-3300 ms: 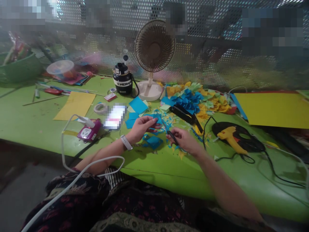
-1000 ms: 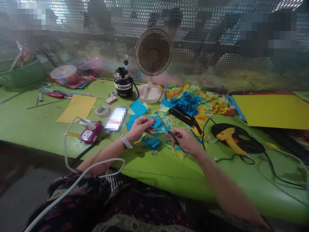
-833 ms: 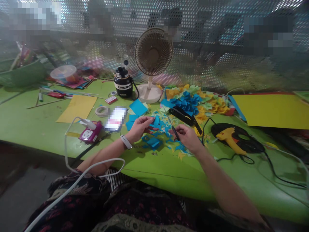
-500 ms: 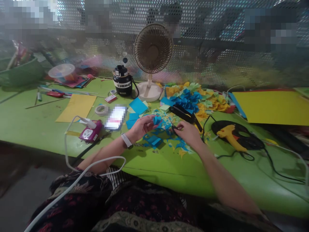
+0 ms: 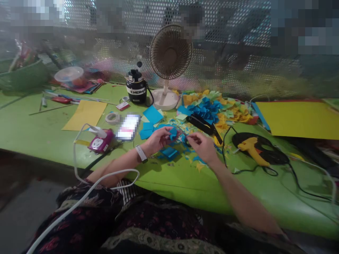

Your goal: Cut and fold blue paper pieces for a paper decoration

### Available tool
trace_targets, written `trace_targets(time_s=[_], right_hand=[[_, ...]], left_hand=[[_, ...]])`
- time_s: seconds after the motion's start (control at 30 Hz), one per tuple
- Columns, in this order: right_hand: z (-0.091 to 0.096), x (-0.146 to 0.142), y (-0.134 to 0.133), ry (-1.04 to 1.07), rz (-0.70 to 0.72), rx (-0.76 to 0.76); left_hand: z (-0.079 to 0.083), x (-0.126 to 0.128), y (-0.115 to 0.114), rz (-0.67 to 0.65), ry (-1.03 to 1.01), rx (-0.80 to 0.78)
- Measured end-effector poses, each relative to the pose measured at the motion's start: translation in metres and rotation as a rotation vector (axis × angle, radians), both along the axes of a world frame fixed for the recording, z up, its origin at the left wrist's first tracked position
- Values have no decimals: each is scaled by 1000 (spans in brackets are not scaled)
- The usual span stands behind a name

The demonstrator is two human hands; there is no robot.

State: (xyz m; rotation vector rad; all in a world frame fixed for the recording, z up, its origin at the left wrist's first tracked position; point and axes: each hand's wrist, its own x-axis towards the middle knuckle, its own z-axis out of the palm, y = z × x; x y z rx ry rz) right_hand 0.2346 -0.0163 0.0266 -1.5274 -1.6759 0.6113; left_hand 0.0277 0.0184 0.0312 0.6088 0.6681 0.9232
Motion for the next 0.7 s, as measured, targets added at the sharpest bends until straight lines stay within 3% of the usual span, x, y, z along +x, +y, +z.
trace_targets(time_s=[0.17, 0.27, 0.37, 0.43, 0.57, 0.7], right_hand=[[6, -19, -18, 137, 145, 9], [7, -21, -19, 193, 160, -34], [8, -22, -17, 316, 169, -163], [9, -24, -18, 375, 249, -274], [9, -31, -20, 453, 400, -367], [10, -28, -18, 505, 349, -329]], left_hand=[[-4, 4, -9, -100, -15, 71], [-9, 6, -13, -110, -26, 177], [-12, 9, -18, -94, -33, 340], [-12, 11, -24, -101, -40, 409], [-6, 13, -31, -105, -91, 395], [-4, 7, -24, -87, -46, 291]])
